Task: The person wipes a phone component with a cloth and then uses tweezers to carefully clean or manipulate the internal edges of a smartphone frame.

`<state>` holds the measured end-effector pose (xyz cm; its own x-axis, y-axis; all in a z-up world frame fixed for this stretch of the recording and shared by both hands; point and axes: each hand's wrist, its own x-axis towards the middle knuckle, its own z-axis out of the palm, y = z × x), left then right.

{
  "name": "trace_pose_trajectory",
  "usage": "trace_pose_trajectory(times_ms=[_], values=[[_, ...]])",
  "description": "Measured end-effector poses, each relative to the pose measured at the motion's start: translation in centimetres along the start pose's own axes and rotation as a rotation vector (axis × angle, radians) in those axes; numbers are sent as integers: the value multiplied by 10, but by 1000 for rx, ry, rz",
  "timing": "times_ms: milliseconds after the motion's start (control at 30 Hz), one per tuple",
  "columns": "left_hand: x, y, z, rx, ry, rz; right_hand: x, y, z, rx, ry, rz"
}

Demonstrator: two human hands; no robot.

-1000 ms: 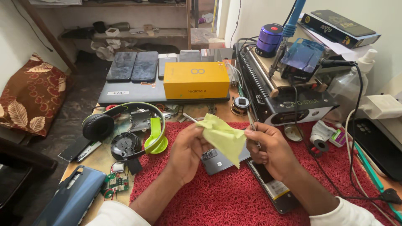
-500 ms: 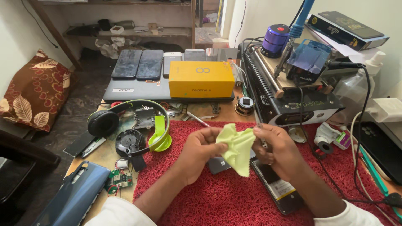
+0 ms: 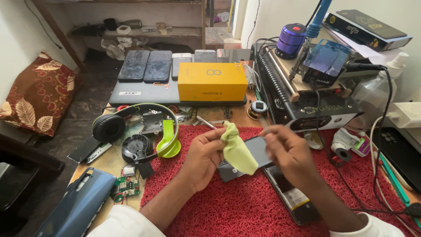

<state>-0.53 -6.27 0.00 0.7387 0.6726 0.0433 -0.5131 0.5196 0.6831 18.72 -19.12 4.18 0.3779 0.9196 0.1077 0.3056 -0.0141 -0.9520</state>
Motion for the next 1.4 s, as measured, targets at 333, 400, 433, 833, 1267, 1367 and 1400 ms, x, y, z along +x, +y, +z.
trace_pose_trajectory(times_ms=[333, 400, 433, 833, 1267, 1367, 1400], values=[[-12, 2, 7, 681, -271, 207, -2, 14, -9, 65, -512, 323], [-18, 10, 12, 1113, -427, 468, -3, 15, -19, 44, -547, 429], [-20, 14, 14, 1327, -505, 600, -3, 15, -22, 36, -562, 483], [-34, 27, 31, 1985, -619, 650, -25, -37, -5, -618, -440, -141], [-27, 12, 6, 1768, -469, 666, -25, -43, 9, -783, -434, -309], [-26, 6, 7, 1757, -482, 692, -23, -36, 2, -787, -491, -177], [-26, 5, 8, 1752, -481, 704, -22, -34, 0, -764, -506, -183]])
